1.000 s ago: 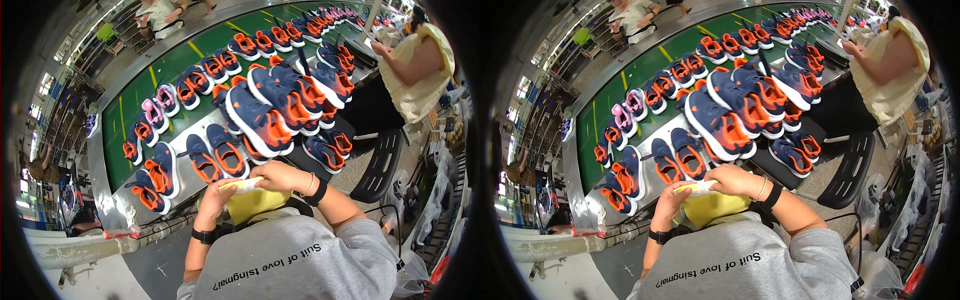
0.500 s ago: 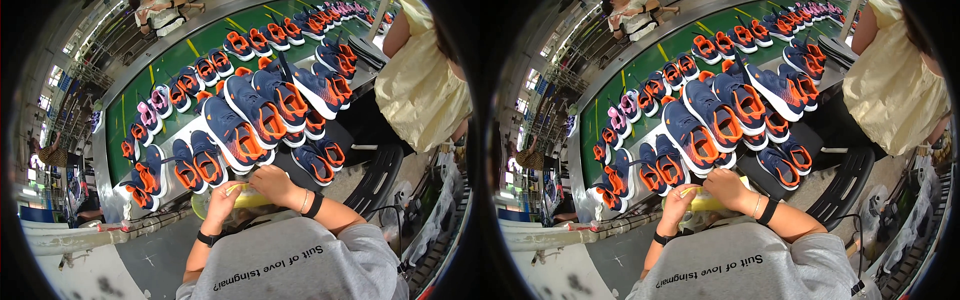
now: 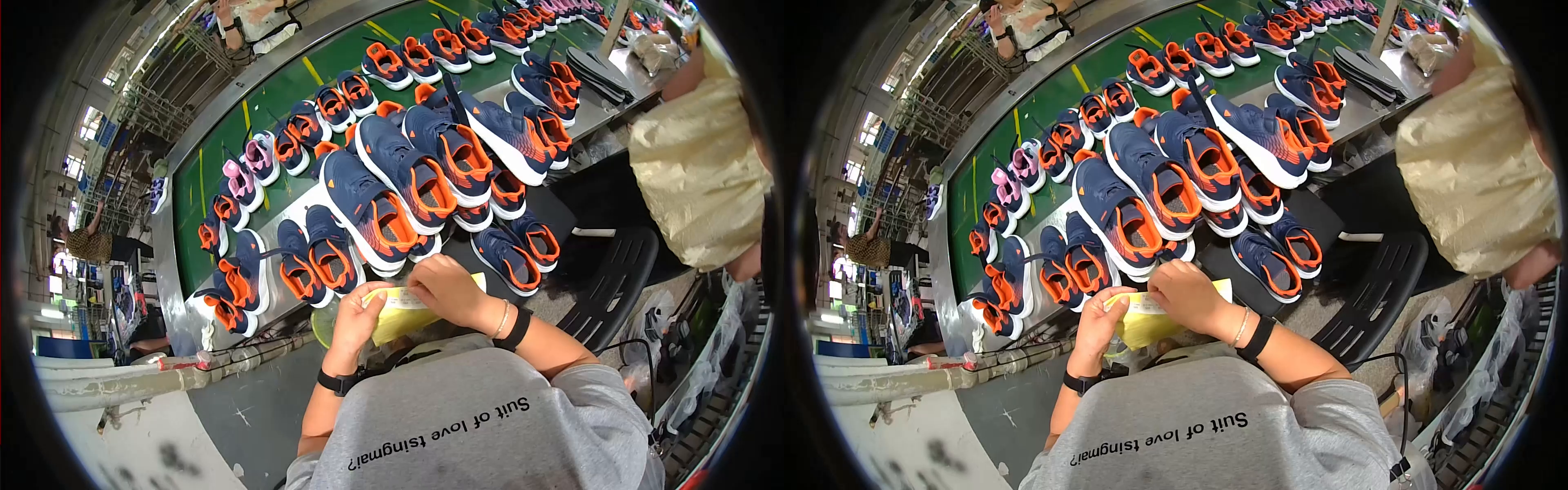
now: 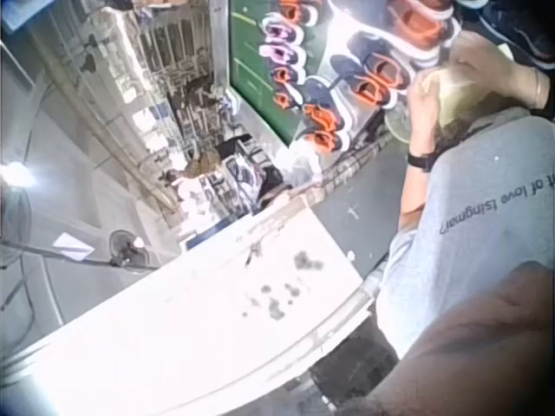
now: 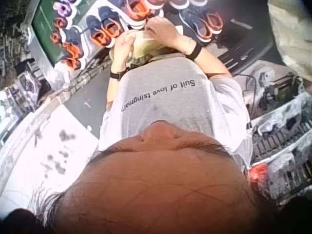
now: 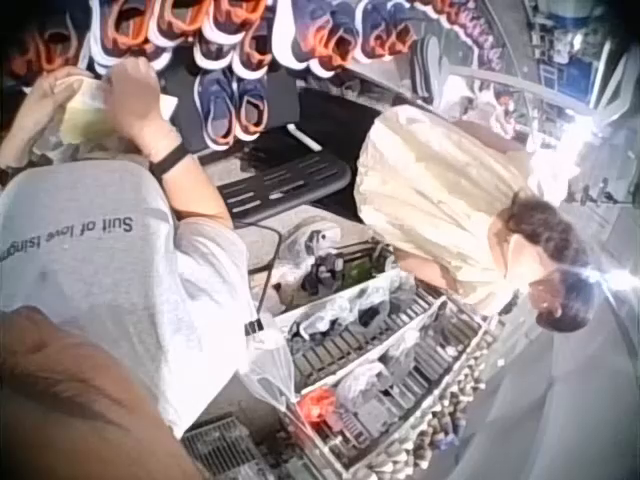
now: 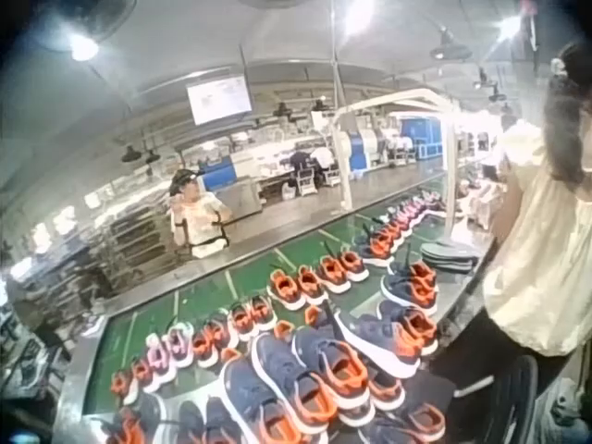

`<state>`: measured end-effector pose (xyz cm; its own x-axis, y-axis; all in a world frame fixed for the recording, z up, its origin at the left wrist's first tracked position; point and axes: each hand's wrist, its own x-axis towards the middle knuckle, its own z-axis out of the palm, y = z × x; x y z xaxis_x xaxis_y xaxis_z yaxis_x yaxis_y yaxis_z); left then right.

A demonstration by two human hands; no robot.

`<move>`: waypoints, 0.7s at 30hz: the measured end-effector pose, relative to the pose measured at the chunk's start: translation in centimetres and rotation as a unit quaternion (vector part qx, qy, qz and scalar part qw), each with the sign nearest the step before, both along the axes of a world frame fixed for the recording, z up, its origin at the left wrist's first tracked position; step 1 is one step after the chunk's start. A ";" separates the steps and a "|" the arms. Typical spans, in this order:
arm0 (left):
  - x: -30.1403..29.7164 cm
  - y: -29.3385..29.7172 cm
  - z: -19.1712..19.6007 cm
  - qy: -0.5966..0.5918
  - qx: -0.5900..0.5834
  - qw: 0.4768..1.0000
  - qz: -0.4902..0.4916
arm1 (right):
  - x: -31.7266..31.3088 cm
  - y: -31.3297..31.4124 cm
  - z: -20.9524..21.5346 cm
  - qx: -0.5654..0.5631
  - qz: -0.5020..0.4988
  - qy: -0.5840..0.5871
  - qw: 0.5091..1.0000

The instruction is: Organize and inspect finished shoes on an assembly line belt.

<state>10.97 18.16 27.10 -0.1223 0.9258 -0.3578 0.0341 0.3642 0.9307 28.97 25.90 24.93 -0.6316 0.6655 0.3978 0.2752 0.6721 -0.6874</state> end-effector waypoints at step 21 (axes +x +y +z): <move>1.3 1.3 1.7 0.161 0.048 0.986 -0.020 | 0.4 2.1 0.9 -0.135 0.125 0.046 0.982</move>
<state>12.22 19.45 28.78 -0.1774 0.9598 -0.2176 0.3462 0.2679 0.8991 29.37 28.02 25.79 -0.7583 0.5834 0.2910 0.0536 0.5007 -0.8640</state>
